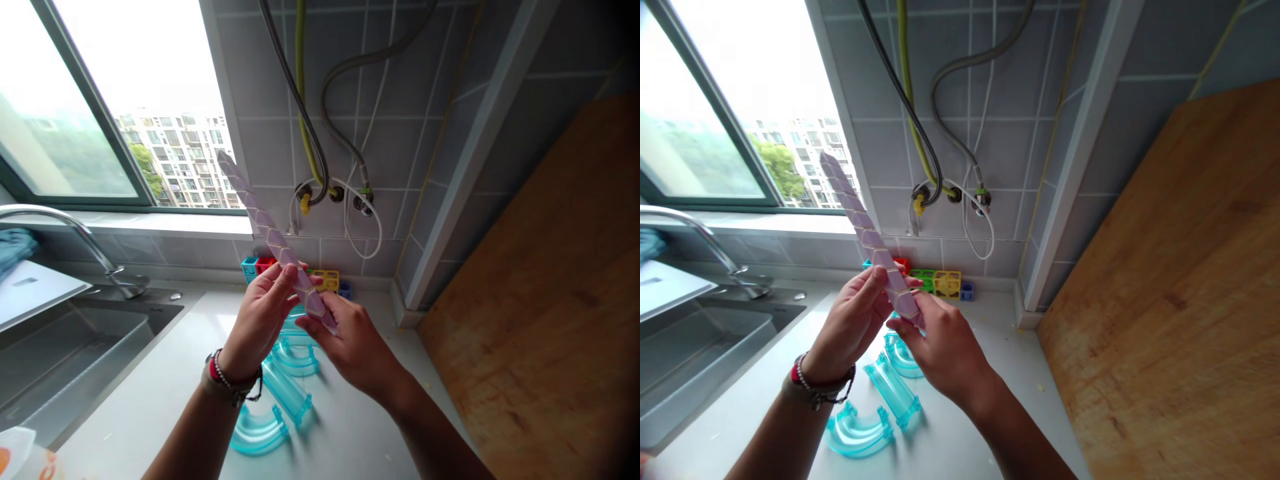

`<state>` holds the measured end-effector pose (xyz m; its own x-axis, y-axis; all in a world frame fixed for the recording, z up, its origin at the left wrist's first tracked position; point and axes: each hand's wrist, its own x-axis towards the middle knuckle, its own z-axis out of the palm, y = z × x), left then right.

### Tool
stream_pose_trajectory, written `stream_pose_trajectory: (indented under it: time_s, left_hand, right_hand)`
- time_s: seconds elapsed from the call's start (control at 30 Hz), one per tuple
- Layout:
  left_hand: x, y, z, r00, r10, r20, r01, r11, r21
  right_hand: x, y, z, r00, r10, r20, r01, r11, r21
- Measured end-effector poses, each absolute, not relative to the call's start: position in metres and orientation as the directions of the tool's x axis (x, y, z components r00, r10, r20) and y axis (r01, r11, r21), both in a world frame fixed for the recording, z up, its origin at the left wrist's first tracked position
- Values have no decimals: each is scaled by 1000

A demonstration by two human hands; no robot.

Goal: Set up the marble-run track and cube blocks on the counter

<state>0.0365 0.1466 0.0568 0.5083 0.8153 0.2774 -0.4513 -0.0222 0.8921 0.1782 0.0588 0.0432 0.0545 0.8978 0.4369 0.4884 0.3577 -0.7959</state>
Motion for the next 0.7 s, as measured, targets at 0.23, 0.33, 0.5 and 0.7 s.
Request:
stream_pose_trajectory:
  time_s: [0.23, 0.33, 0.5, 0.7]
  left_hand:
    - [35, 141, 56, 691, 611, 385, -491, 6, 871]
    - [37, 142, 52, 698, 573, 430, -524, -1, 851]
    - [40, 143, 51, 669, 565, 483, -534, -86, 841]
    - [38, 146, 51, 655, 613, 442, -486, -105, 867]
  right_hand:
    - [184, 62, 44, -35, 968, 249, -135, 243, -961]
    - [188, 61, 41, -223, 962, 155, -221, 105, -970]
    - [191, 62, 34, -345, 932, 112, -314, -2, -949]
    - [198, 55, 42, -352, 936, -22, -136, -75, -988]
